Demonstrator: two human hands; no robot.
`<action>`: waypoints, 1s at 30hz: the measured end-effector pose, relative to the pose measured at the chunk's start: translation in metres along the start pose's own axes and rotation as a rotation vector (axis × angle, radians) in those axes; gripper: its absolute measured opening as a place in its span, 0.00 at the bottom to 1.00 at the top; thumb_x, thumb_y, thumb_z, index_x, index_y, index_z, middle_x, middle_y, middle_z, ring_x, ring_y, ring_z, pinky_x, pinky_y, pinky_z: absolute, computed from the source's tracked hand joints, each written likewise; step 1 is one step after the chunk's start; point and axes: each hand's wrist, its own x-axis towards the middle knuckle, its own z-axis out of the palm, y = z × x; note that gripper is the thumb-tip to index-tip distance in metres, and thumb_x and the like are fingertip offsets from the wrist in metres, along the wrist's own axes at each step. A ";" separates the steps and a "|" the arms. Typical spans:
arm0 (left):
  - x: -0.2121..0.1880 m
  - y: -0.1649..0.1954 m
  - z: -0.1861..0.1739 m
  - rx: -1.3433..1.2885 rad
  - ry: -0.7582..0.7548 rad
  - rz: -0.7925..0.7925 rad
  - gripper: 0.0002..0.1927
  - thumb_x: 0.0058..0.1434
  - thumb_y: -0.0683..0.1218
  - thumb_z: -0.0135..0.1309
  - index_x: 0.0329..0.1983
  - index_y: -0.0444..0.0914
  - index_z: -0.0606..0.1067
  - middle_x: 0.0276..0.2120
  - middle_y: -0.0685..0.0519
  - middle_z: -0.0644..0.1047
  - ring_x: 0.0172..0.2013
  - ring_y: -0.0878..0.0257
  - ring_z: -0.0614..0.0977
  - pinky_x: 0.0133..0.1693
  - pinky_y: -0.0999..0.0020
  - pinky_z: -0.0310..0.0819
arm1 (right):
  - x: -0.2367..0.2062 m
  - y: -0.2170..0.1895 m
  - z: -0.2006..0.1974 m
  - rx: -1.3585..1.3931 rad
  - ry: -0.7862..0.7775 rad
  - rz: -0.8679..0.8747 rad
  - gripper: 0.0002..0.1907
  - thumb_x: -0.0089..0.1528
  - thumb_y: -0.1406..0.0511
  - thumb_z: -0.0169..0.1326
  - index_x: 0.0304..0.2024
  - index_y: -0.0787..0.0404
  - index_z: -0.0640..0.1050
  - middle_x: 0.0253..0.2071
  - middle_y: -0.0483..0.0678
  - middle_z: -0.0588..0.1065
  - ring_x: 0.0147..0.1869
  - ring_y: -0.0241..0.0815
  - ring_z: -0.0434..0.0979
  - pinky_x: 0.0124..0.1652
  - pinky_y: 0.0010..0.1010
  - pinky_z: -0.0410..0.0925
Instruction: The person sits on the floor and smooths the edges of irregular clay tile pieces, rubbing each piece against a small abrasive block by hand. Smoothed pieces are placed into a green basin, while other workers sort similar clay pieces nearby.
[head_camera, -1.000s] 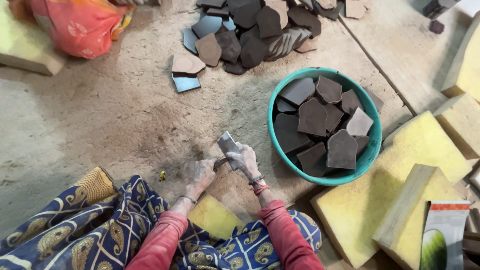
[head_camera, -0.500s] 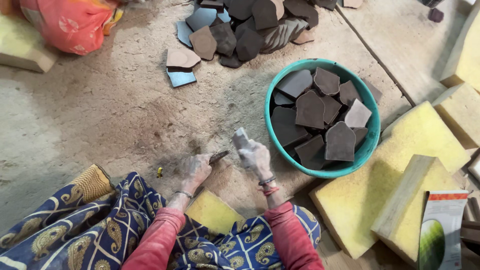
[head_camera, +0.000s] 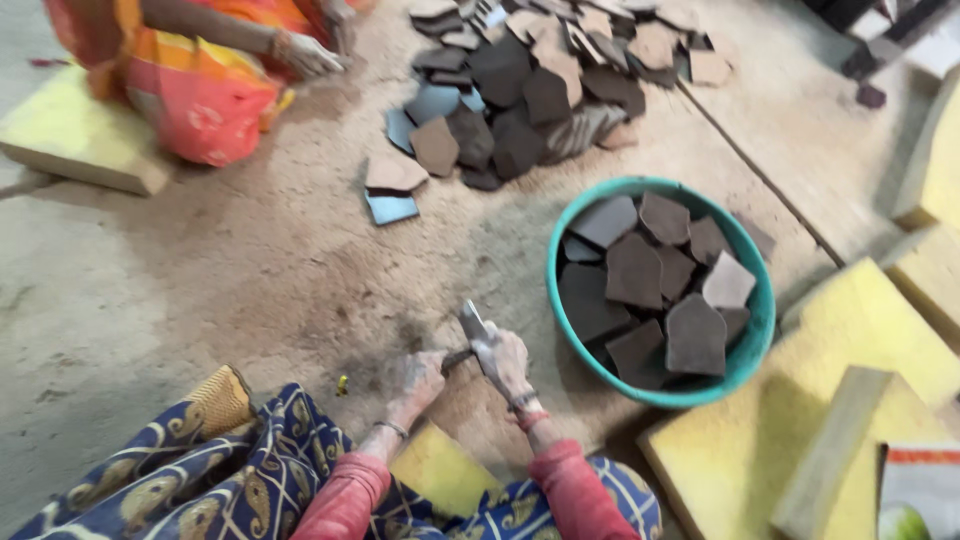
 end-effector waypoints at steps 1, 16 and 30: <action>0.003 0.000 -0.003 0.014 -0.071 -0.043 0.11 0.56 0.44 0.49 0.34 0.46 0.83 0.33 0.45 0.82 0.33 0.44 0.84 0.35 0.48 0.77 | 0.000 0.002 -0.001 -0.036 -0.020 0.023 0.12 0.61 0.53 0.55 0.36 0.53 0.79 0.32 0.56 0.80 0.40 0.61 0.80 0.38 0.51 0.70; 0.018 0.003 -0.020 0.123 -0.219 -0.077 0.12 0.55 0.44 0.50 0.36 0.46 0.83 0.34 0.45 0.83 0.36 0.45 0.84 0.39 0.47 0.77 | -0.001 -0.003 -0.008 0.037 -0.034 0.046 0.15 0.55 0.54 0.58 0.37 0.55 0.79 0.34 0.56 0.81 0.44 0.60 0.81 0.42 0.52 0.70; 0.022 0.003 -0.028 0.035 -0.250 -0.089 0.14 0.54 0.42 0.51 0.40 0.47 0.82 0.35 0.43 0.82 0.37 0.42 0.83 0.39 0.46 0.78 | 0.005 0.004 -0.005 -0.001 -0.108 0.103 0.17 0.53 0.52 0.59 0.38 0.53 0.81 0.36 0.56 0.81 0.43 0.60 0.81 0.42 0.50 0.72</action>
